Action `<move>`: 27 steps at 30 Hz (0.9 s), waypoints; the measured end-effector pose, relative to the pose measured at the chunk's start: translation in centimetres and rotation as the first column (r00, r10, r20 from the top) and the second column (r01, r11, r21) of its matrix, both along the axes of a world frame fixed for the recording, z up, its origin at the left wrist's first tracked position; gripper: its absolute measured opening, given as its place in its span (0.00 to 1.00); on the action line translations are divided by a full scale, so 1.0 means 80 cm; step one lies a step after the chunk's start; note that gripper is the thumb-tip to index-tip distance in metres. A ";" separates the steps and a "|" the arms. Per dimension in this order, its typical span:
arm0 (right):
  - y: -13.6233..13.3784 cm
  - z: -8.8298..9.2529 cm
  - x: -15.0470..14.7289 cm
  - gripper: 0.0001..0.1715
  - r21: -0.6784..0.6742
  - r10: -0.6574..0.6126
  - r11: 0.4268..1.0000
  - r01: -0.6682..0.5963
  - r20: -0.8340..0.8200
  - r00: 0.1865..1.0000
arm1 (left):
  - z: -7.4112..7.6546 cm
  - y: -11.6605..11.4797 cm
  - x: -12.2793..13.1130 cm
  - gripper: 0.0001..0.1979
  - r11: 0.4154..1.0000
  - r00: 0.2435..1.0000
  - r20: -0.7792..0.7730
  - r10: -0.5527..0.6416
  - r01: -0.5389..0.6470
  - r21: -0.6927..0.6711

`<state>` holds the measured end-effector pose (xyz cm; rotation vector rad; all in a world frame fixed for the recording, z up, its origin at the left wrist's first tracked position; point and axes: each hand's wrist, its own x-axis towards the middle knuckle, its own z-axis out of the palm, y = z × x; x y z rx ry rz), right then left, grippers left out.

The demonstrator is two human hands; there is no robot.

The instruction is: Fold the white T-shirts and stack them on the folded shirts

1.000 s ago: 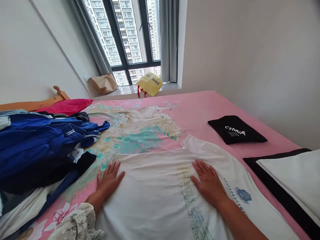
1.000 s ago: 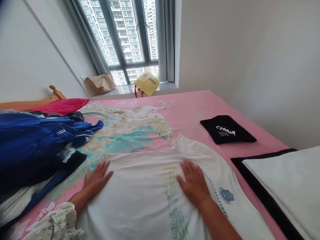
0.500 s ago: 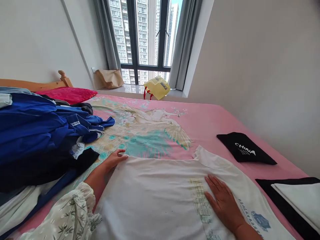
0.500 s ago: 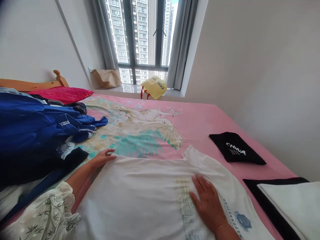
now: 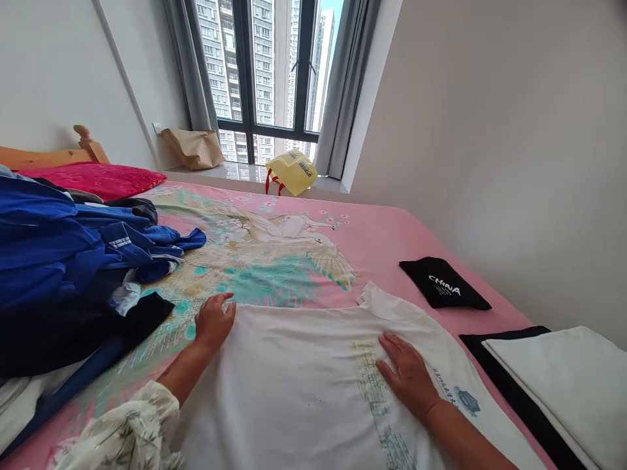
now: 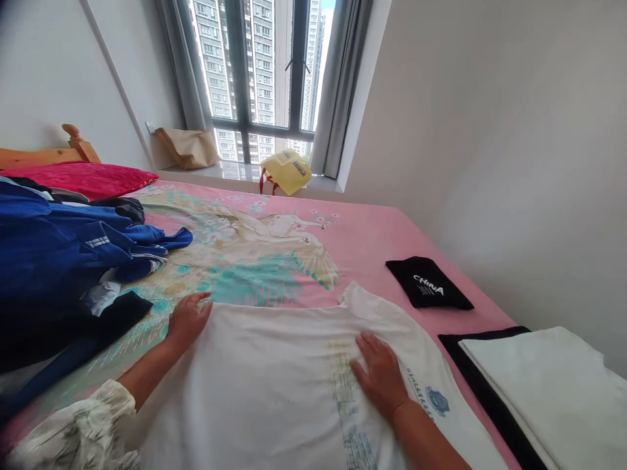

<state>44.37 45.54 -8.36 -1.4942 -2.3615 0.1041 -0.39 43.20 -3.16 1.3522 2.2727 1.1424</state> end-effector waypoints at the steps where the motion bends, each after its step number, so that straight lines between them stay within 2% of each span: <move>1: -0.002 0.007 -0.010 0.25 -0.004 0.026 1.000 -0.026 -0.064 0.998 | -0.002 -0.012 0.016 0.16 0.994 0.989 -0.109 -0.098 0.102 0.027; 2: -0.004 0.014 -0.022 0.23 -0.005 0.082 0.997 -0.083 -0.114 0.990 | -0.006 -0.025 0.031 0.16 0.968 0.944 -0.226 -0.240 0.252 0.022; 4: -0.003 0.024 -0.045 0.20 -0.008 0.241 0.970 -0.244 -0.127 0.962 | -0.020 -0.049 0.052 0.18 0.855 0.783 -0.354 -0.512 0.504 -0.122; 5: 0.003 0.026 -0.054 0.21 -0.020 0.287 0.957 -0.290 -0.087 0.954 | -0.028 -0.059 0.056 0.19 0.798 0.712 -0.362 -0.601 0.559 -0.226; 6: 0.011 0.026 -0.059 0.21 -0.040 0.285 0.957 -0.286 -0.029 0.958 | -0.035 -0.065 0.055 0.21 0.767 0.678 -0.358 -0.642 0.554 -0.324; 7: 0.024 0.025 -0.060 0.23 -0.053 0.223 0.974 -0.221 0.032 0.974 | -0.042 -0.067 0.049 0.23 0.766 0.682 -0.361 -0.636 0.499 -0.405; 9: 0.056 0.022 -0.051 0.24 -0.028 -0.018 0.999 0.021 0.101 0.995 | -0.051 -0.062 0.029 0.29 0.813 0.749 -0.404 -0.525 0.299 -0.500; 11: 0.094 0.020 -0.032 0.23 0.040 -0.219 0.975 0.217 0.075 0.973 | -0.057 -0.051 0.011 0.31 0.846 0.790 -0.468 -0.397 0.117 -0.520; 12: 0.112 0.020 -0.022 0.22 0.073 -0.271 0.961 0.267 0.045 0.961 | -0.059 -0.045 0.005 0.31 0.852 0.790 -0.492 -0.365 0.070 -0.520; 16: 0.175 0.028 -0.004 0.22 0.108 -0.330 0.940 0.325 0.038 0.943 | -0.068 -0.039 0.002 0.31 0.876 0.769 -0.541 -0.341 0.052 -0.480; 20: 0.221 0.031 -0.016 0.27 -0.133 -0.378 0.902 0.410 0.214 0.901 | -0.071 -0.047 0.009 0.30 0.894 0.764 -0.555 -0.328 0.061 -0.445; 22: 0.235 0.029 -0.020 0.24 -0.208 -0.358 0.888 0.411 0.251 0.900 | -0.070 -0.049 0.011 0.30 0.902 0.758 -0.567 -0.320 0.061 -0.428; 24: 0.243 0.024 -0.016 0.20 -0.188 -0.367 0.890 0.415 0.243 0.898 | -0.069 -0.049 0.012 0.29 0.905 0.757 -0.573 -0.312 0.054 -0.422; 27: 0.246 0.016 -0.006 0.20 -0.145 -0.425 0.871 0.469 0.256 0.868 | -0.070 -0.047 0.012 0.30 0.906 0.754 -0.581 -0.306 0.043 -0.421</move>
